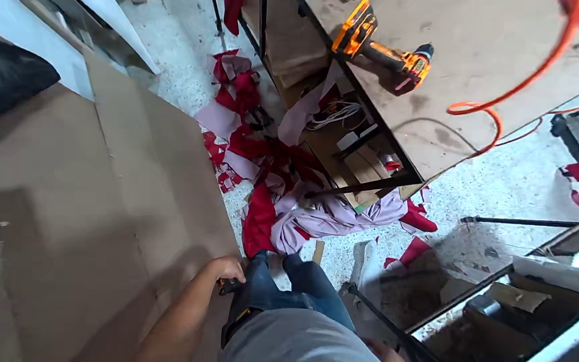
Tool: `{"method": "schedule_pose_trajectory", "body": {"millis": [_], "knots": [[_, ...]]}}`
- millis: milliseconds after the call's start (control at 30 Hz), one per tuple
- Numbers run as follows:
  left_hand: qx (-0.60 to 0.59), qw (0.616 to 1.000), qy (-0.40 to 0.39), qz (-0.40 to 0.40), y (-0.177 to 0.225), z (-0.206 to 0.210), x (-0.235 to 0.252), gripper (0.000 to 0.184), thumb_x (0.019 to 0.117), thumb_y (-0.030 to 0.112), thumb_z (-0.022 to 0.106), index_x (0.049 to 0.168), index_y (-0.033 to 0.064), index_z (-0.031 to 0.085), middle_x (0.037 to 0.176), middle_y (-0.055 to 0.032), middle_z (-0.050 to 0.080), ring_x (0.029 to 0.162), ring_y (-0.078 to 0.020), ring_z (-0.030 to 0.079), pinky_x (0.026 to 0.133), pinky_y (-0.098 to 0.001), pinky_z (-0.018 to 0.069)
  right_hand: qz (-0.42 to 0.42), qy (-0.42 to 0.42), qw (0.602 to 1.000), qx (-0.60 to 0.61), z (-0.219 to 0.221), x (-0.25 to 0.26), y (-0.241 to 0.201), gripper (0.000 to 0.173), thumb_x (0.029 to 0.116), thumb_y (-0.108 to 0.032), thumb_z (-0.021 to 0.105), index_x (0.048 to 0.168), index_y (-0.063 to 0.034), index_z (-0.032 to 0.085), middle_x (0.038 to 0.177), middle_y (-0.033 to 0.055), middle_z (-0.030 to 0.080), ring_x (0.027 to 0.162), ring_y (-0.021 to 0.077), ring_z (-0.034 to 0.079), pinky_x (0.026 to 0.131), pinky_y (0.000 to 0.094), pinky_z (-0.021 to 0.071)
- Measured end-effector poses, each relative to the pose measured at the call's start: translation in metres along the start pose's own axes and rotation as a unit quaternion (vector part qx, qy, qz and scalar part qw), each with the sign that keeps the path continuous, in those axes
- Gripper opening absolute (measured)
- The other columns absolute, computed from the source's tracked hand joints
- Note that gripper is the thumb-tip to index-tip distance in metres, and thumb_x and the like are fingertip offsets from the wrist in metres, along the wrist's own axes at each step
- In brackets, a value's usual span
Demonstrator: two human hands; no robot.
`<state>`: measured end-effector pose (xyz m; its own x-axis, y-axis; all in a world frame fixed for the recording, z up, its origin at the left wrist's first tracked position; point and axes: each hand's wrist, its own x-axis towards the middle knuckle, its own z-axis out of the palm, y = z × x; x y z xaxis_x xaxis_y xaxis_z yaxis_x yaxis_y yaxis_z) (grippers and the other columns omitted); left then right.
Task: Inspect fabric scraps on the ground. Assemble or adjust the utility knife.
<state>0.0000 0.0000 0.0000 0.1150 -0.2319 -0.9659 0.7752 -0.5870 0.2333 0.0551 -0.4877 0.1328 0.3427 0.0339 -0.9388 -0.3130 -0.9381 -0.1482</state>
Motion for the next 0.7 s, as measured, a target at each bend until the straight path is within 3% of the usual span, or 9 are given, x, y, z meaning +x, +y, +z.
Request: {"method": "schedule_pose_trajectory", "body": {"millis": [100,200,333,433,500,567,633,700], "knots": [[-0.076,0.996,0.037,-0.036,-0.004,0.006,0.034,0.040,0.0994,0.031,0.062,0.129,0.0056,0.068,0.126,-0.0203,0.067,0.119,-0.0341,0.063,0.103,-0.0571,0.0474,-0.022,-0.022,0.998,-0.049,-0.038,0.047,-0.063,0.050,0.1028,-0.045,0.055,0.141,-0.0132,0.062,0.128,0.0121,0.071,0.119,0.0285,0.068,0.106,0.0565,0.0505],[-0.104,0.992,0.045,-0.062,-0.005,0.010,0.089,0.037,0.1019,0.031,0.056,0.127,0.0054,0.067,0.121,-0.0222,0.068,0.110,-0.0374,0.067,0.093,-0.0609,0.0531,-0.051,-0.086,0.989,-0.108,-0.048,0.146,-0.113,0.047,0.1043,-0.044,0.053,0.143,-0.0169,0.061,0.130,0.0077,0.070,0.120,0.0223,0.068,0.108,0.0493,0.0515],[-0.181,0.974,0.110,-0.083,-0.018,-0.002,0.230,0.042,0.0970,0.034,0.063,0.127,0.0063,0.068,0.123,-0.0201,0.069,0.118,-0.0361,0.065,0.102,-0.0593,0.0502,-0.029,-0.118,0.976,-0.183,0.004,0.318,-0.143,0.047,0.1050,-0.041,0.049,0.143,-0.0164,0.060,0.131,0.0125,0.069,0.121,0.0304,0.066,0.106,0.0567,0.0497],[-0.222,0.953,0.183,-0.091,-0.028,-0.032,0.358,0.057,0.0934,0.040,0.070,0.141,0.0107,0.061,0.130,-0.0196,0.066,0.123,-0.0377,0.062,0.106,-0.0609,0.0480,-0.036,-0.119,0.970,-0.211,0.056,0.449,-0.167,0.045,0.1058,-0.038,0.047,0.143,-0.0150,0.059,0.136,0.0137,0.065,0.127,0.0311,0.062,0.108,0.0557,0.0481],[-0.193,0.949,0.226,-0.102,-0.023,-0.065,0.427,0.057,0.0949,0.042,0.068,0.146,0.0185,0.058,0.128,-0.0191,0.068,0.119,-0.0392,0.065,0.100,-0.0636,0.0498,-0.100,-0.087,0.960,-0.246,0.083,0.534,-0.192,0.043,0.1065,-0.031,0.046,0.144,-0.0152,0.059,0.144,0.0117,0.061,0.134,0.0290,0.057,0.112,0.0522,0.0459],[-0.150,0.947,0.273,-0.072,-0.012,-0.108,0.486,0.058,0.0972,0.039,0.065,0.152,0.0271,0.051,0.121,-0.0205,0.070,0.110,-0.0415,0.068,0.093,-0.0655,0.0526,-0.222,-0.008,0.934,-0.280,0.106,0.628,-0.221,0.039,0.1051,-0.020,0.048,0.141,-0.0127,0.062,0.144,0.0107,0.061,0.135,0.0292,0.056,0.111,0.0510,0.0472],[-0.070,0.958,0.274,-0.038,0.002,-0.150,0.535,0.065,0.0997,0.036,0.060,0.160,0.0355,0.035,0.124,-0.0221,0.068,0.111,-0.0432,0.066,0.091,-0.0655,0.0525,-0.345,0.060,0.883,-0.313,0.123,0.723,-0.253,0.040,0.1005,-0.009,0.052,0.138,-0.0090,0.063,0.143,0.0118,0.061,0.135,0.0303,0.056,0.111,0.0504,0.0478],[-0.010,0.966,0.254,-0.037,0.006,-0.175,0.571,0.075,0.0994,0.034,0.061,0.164,0.0351,0.023,0.116,-0.0236,0.070,0.105,-0.0444,0.068,0.086,-0.0656,0.0534,-0.398,0.058,0.832,-0.381,0.131,0.802,-0.284,0.044,0.0981,-0.004,0.056,0.142,-0.0059,0.059,0.148,0.0159,0.056,0.141,0.0339,0.050,0.116,0.0539,0.0407]]}}
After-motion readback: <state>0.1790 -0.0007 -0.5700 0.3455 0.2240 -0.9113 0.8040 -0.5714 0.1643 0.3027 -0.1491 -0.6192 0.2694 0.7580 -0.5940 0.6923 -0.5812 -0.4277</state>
